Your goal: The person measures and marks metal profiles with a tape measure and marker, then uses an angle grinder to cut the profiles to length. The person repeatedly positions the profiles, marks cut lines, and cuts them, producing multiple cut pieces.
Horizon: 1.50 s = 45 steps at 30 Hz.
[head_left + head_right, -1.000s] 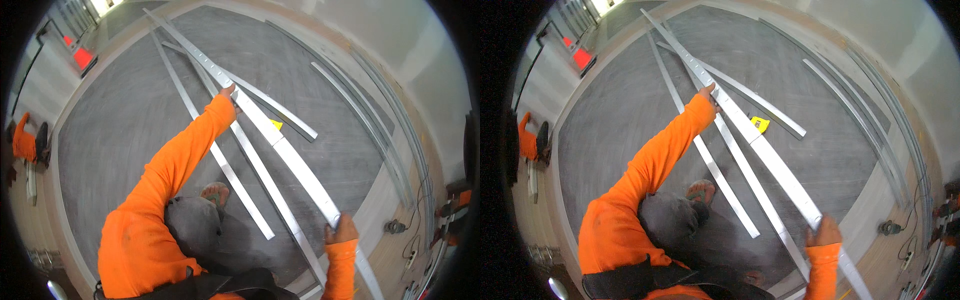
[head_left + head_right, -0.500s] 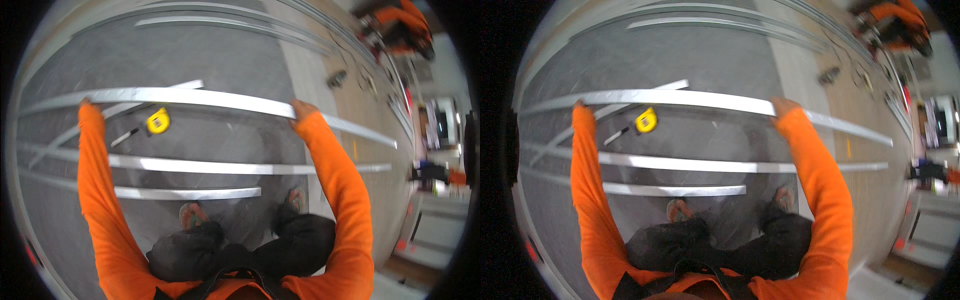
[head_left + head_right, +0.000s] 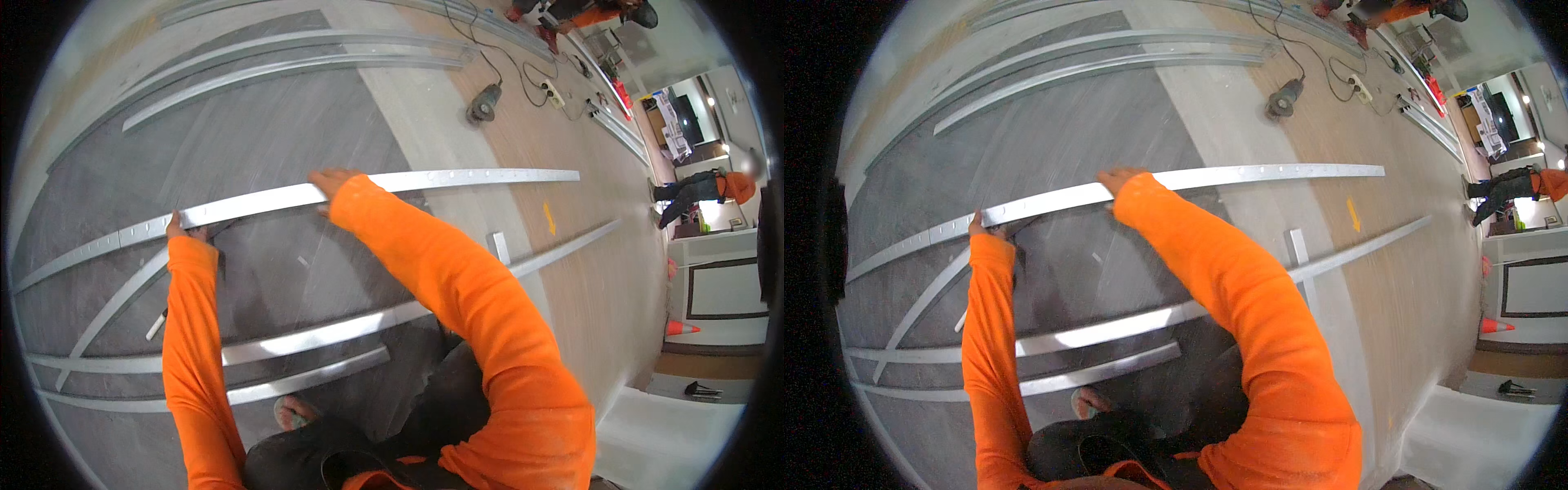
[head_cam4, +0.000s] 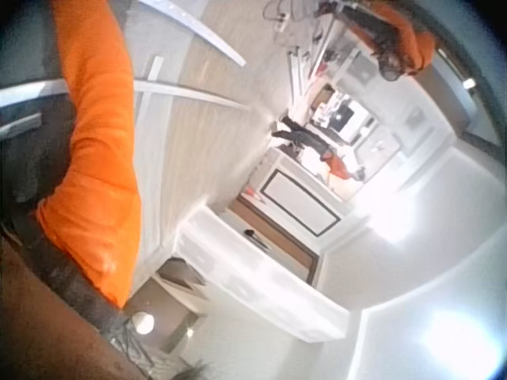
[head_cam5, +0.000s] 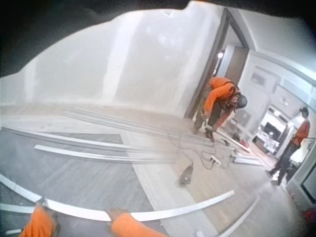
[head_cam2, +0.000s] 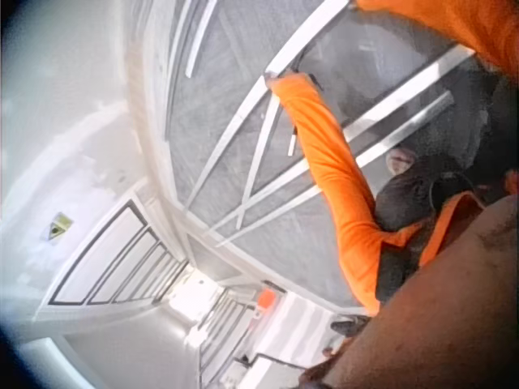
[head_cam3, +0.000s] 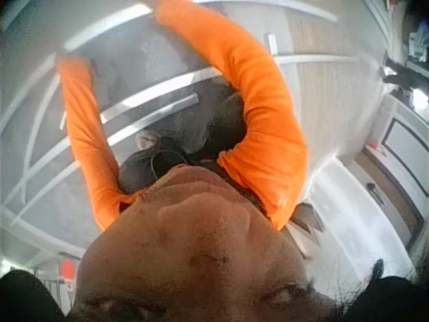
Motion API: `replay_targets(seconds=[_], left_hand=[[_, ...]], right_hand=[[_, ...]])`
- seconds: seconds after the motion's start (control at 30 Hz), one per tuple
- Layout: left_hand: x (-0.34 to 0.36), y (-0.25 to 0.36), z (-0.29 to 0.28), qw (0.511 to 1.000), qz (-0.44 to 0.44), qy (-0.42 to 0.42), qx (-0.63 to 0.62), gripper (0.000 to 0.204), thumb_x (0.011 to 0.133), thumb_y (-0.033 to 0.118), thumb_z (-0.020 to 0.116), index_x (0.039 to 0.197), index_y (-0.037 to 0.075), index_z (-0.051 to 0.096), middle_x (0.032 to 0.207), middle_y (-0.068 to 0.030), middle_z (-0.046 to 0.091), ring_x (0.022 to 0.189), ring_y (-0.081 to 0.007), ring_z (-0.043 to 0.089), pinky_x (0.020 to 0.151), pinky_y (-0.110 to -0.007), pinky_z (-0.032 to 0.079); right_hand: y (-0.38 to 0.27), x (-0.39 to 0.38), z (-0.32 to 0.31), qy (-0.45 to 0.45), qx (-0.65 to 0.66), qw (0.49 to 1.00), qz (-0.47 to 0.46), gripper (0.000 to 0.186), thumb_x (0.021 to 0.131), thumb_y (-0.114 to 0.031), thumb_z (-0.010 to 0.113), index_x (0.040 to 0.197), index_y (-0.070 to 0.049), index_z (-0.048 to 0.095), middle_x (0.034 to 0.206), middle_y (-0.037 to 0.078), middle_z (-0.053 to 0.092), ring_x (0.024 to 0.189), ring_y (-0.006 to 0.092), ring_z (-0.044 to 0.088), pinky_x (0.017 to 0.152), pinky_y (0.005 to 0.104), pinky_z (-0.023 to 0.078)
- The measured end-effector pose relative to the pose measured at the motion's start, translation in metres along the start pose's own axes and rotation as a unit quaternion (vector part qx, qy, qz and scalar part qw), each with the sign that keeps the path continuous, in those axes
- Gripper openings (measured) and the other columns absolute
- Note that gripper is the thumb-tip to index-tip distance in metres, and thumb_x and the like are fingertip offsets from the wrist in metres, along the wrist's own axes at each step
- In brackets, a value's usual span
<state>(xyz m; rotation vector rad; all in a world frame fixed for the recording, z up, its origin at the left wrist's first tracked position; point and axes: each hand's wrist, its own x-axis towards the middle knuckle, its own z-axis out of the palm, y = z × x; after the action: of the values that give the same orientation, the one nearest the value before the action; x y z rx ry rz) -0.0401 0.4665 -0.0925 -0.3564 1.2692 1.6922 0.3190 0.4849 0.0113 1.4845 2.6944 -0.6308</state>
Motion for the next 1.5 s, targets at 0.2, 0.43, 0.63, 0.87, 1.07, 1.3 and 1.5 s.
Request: replay_targets(seconds=[0.2, 0.43, 0.63, 0.87, 1.07, 1.3, 1.5], left_hand=[[0.042, -0.018, 0.058, 0.997, 0.007, 0.043, 0.058, 0.08, 0.087, 0.046, 0.058, 0.146, 0.003, 0.023, 0.147, -0.0211, 0.032, 0.133, -0.0418, 0.036, 0.107, -0.058, 0.029], [0.081, -0.035, 0.109, 0.757, 0.057, 0.11, 0.641, 0.083, 0.084, 0.065, 0.048, 0.137, 0.001, 0.046, 0.144, -0.0242, 0.04, 0.132, -0.037, 0.04, 0.11, -0.045, 0.028], [-0.234, -0.401, 0.174, 0.619, 0.398, -0.315, 0.599, 0.076, 0.09, 0.044, 0.056, 0.139, -0.008, 0.033, 0.15, -0.0337, 0.019, 0.139, -0.0467, 0.021, 0.114, -0.051, 0.017], [-0.309, -0.491, 0.154, 0.346, 0.058, -0.163, 0.922, 0.121, 0.073, 0.072, 0.058, 0.148, -0.006, 0.004, 0.153, -0.0315, -0.007, 0.142, -0.0474, -0.009, 0.11, -0.064, 0.002], [-0.302, -0.482, 0.177, 0.262, -0.088, -0.201, 0.94, 0.138, 0.064, 0.079, 0.062, 0.148, -0.004, -0.009, 0.153, -0.0297, -0.017, 0.139, -0.0475, -0.022, 0.107, -0.068, -0.006], [-0.304, -0.479, 0.186, 0.281, -0.115, -0.21, 0.929, 0.135, 0.066, 0.074, 0.064, 0.149, -0.001, -0.011, 0.154, -0.0264, -0.019, 0.14, -0.0461, -0.023, 0.106, -0.068, -0.008], [-0.305, -0.477, 0.172, 0.32, -0.074, -0.21, 0.921, 0.134, 0.066, 0.073, 0.065, 0.149, 0.001, -0.011, 0.155, -0.0244, -0.019, 0.141, -0.0436, -0.023, 0.107, -0.067, -0.008]], right_hand=[[0.253, -0.096, -0.051, 0.062, -0.202, 0.967, 0.14, 0.042, 0.076, -0.031, 0.073, 0.109, -0.009, 0.058, 0.107, 0.011, 0.062, 0.105, 0.0311, 0.057, 0.09, 0.0458, 0.042], [0.295, -0.068, -0.027, -0.052, -0.112, 0.984, 0.126, 0.063, 0.077, -0.049, 0.071, 0.128, -0.017, 0.053, 0.122, 0.008, 0.056, 0.121, 0.0291, 0.048, 0.1, 0.0511, 0.034], [0.364, -0.135, 0.053, 0.289, 0.028, 0.956, 0.04, 0.031, 0.081, -0.038, 0.071, 0.091, -0.009, 0.069, 0.108, 0.012, 0.062, 0.102, 0.0306, 0.056, 0.088, 0.0461, 0.043], [0.542, -0.14, -0.048, 0.363, -0.049, 0.875, 0.317, 0.03, 0.081, -0.016, 0.062, 0.108, -0.006, 0.055, 0.115, 0.018, 0.054, 0.107, 0.0372, 0.051, 0.088, 0.0505, 0.042], [0.582, -0.039, -0.112, 0.139, -0.213, 0.936, 0.243, 0.073, 0.071, -0.014, 0.074, 0.136, -0.026, 0.042, 0.147, 0.005, 0.035, 0.138, 0.0284, 0.03, 0.109, 0.0546, 0.026], [0.591, -0.026, -0.136, -0.054, -0.283, 0.951, 0.111, 0.084, 0.061, -0.026, 0.082, 0.135, -0.021, 0.042, 0.143, 0.005, 0.039, 0.14, 0.0268, 0.027, 0.113, 0.0585, 0.016], [0.476, -0.115, -0.111, -0.052, -0.085, 0.976, 0.193, 0.084, 0.056, -0.035, 0.082, 0.13, -0.012, 0.048, 0.124, 0.014, 0.055, 0.117, 0.0318, 0.052, 0.104, 0.0493, 0.036]])
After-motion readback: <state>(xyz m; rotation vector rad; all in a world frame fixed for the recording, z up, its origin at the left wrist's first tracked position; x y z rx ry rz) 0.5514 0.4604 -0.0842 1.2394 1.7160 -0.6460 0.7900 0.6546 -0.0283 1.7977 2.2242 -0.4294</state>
